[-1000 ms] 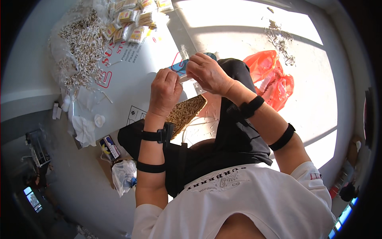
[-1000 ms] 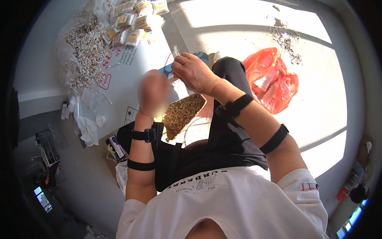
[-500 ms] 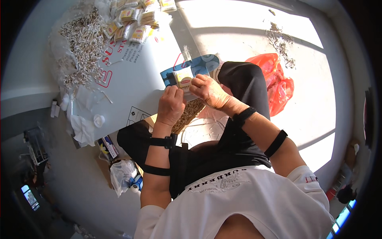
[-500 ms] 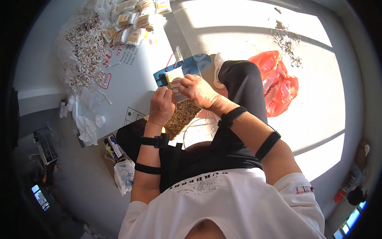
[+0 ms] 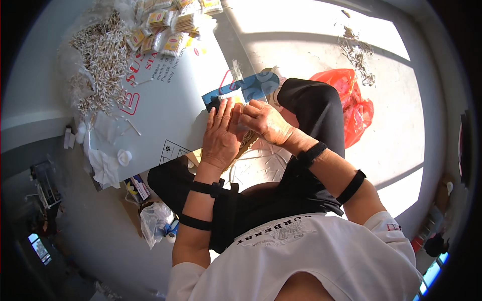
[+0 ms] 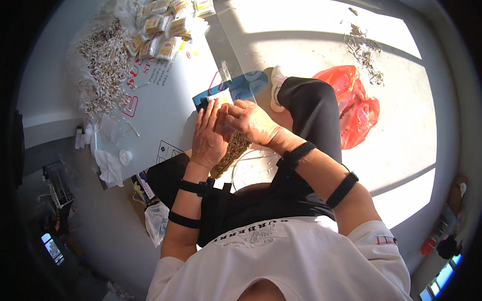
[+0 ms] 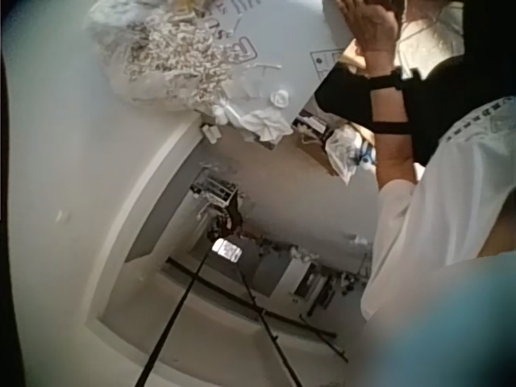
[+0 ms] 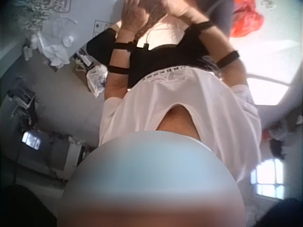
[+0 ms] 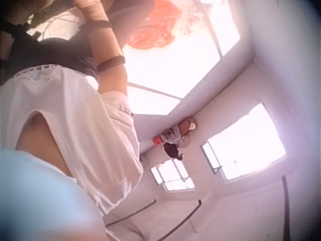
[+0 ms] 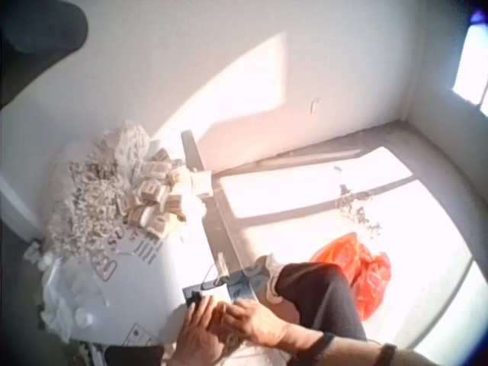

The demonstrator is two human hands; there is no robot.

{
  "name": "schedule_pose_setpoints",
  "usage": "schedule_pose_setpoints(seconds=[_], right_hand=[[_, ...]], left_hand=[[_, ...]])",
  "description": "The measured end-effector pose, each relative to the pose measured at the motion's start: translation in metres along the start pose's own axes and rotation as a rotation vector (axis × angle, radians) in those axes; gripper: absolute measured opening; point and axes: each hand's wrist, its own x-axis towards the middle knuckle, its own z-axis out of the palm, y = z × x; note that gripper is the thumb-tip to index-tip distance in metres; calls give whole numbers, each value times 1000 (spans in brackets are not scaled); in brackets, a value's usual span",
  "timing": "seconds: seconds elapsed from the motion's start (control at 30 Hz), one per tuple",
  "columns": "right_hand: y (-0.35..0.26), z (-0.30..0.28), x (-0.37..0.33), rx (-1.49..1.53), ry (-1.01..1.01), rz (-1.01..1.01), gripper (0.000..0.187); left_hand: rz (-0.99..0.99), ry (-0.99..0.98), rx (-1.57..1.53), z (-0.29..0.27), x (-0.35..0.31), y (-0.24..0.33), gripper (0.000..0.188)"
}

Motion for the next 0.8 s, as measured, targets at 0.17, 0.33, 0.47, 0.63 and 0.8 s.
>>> schedule_pose_setpoints(seconds=[0.17,0.33,0.47,0.63,0.8], right_hand=[[0,-1,1,-6,8,-20,32],[1,-1,-4,-68,-72,-3,25],[-5,-4,1,-80,-79,16,21],[-5,-3,5,-44,-75,-12,22],[-4,-6,2,6,-34,-32,22]], left_hand=[[25,43,-9,-2,3,-7,55],[-73,166,-497,-16,19,-21,44],[-209,350,-246,-3,71,-29,46],[-306,157,66,19,115,-28,62],[-286,82,148,32,114,-25,66]])
